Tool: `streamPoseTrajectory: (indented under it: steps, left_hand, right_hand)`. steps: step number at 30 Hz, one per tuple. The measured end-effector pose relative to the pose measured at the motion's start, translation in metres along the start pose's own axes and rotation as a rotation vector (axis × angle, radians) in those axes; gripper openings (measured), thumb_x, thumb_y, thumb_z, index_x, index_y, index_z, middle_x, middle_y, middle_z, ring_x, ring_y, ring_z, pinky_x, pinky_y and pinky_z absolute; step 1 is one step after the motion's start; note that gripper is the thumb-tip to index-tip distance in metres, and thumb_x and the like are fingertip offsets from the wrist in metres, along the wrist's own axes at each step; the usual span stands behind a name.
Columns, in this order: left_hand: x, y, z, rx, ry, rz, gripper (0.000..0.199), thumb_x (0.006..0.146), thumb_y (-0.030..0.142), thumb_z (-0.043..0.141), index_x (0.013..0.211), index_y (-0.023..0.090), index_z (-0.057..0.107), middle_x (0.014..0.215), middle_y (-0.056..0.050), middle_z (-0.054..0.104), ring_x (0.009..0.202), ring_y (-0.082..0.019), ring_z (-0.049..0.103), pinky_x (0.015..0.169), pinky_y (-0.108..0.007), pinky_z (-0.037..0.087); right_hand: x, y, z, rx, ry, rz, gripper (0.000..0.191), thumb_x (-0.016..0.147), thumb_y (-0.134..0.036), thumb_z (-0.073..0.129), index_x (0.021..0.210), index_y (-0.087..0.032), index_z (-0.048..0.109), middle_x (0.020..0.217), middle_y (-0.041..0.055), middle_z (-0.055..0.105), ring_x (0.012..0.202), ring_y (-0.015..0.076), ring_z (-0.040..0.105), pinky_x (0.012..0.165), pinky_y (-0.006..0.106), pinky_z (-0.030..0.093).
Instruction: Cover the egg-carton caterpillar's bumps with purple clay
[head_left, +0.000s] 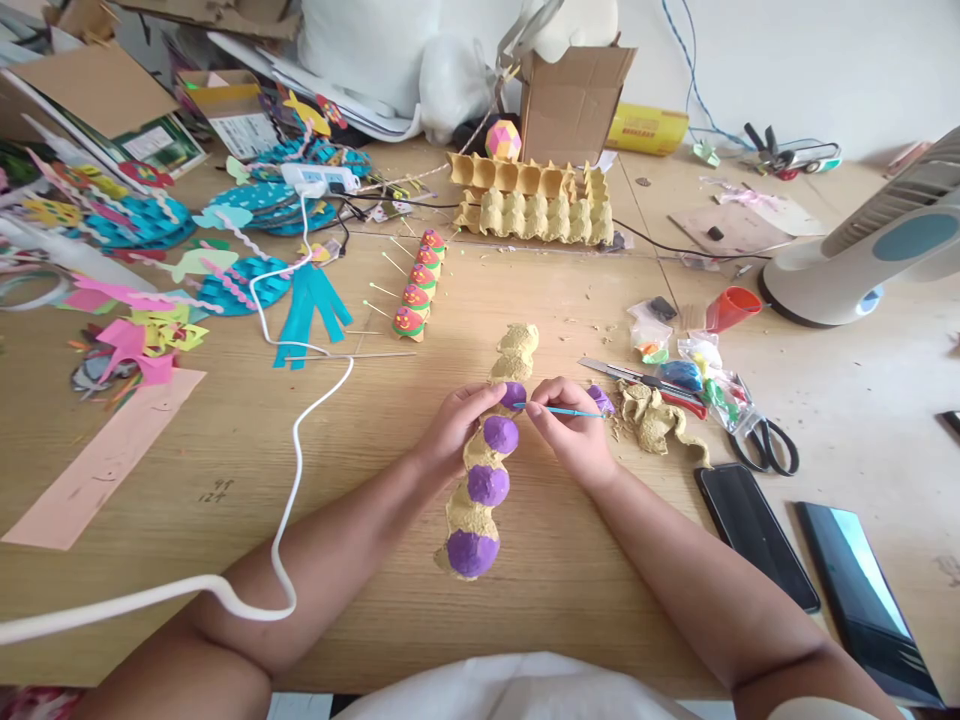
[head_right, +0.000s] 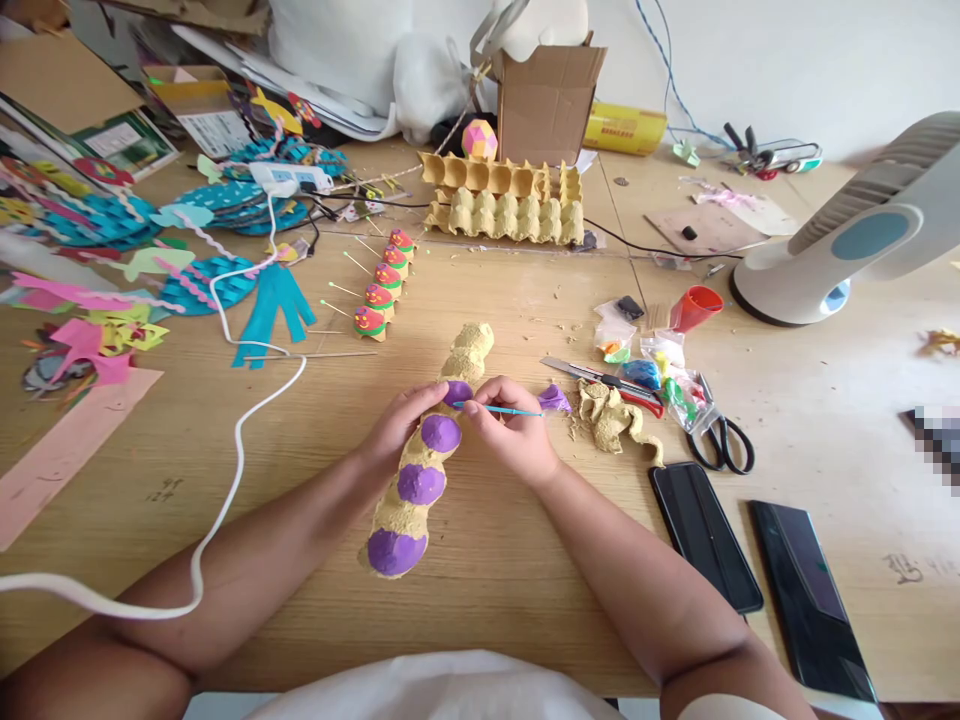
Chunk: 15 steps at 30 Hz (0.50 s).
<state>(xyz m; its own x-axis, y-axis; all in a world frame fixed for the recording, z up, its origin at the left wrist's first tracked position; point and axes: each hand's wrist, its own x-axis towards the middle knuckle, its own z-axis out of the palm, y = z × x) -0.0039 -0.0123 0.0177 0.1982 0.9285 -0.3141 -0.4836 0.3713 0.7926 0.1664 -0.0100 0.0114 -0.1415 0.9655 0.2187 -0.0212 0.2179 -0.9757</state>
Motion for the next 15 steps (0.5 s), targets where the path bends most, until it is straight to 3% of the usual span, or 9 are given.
streamPoseTrajectory:
  steps: [10,15]
  left_hand:
    - [-0.0005,-0.002,0.0014,-0.033,0.015,-0.028,0.037,0.068,0.044,0.094,0.08,0.012,0.078,0.077,-0.006,0.073,0.061,-0.01,0.06,0.057,-0.023,0.045]
    - [-0.0019,-0.0003,0.0035,-0.054,-0.022,-0.03,0.037,0.068,0.044,0.094,0.08,0.012,0.077,0.07,-0.003,0.069,0.057,-0.01,0.058,0.053,-0.023,0.042]
  right_hand:
    - [-0.0018,0.0042,0.0026,-0.122,0.036,-0.105,0.03,0.094,-0.045,0.074,0.078,-0.024,0.06,0.071,-0.0002,0.062,0.064,0.0148,0.05,0.06,0.031,0.042]
    - [0.0004,0.0012,0.0013,-0.234,0.075,-0.252,0.021,0.093,-0.034,0.074,0.078,-0.024,0.062,0.089,0.0054,0.066,0.083,0.0204,0.06,0.072,0.036,0.048]
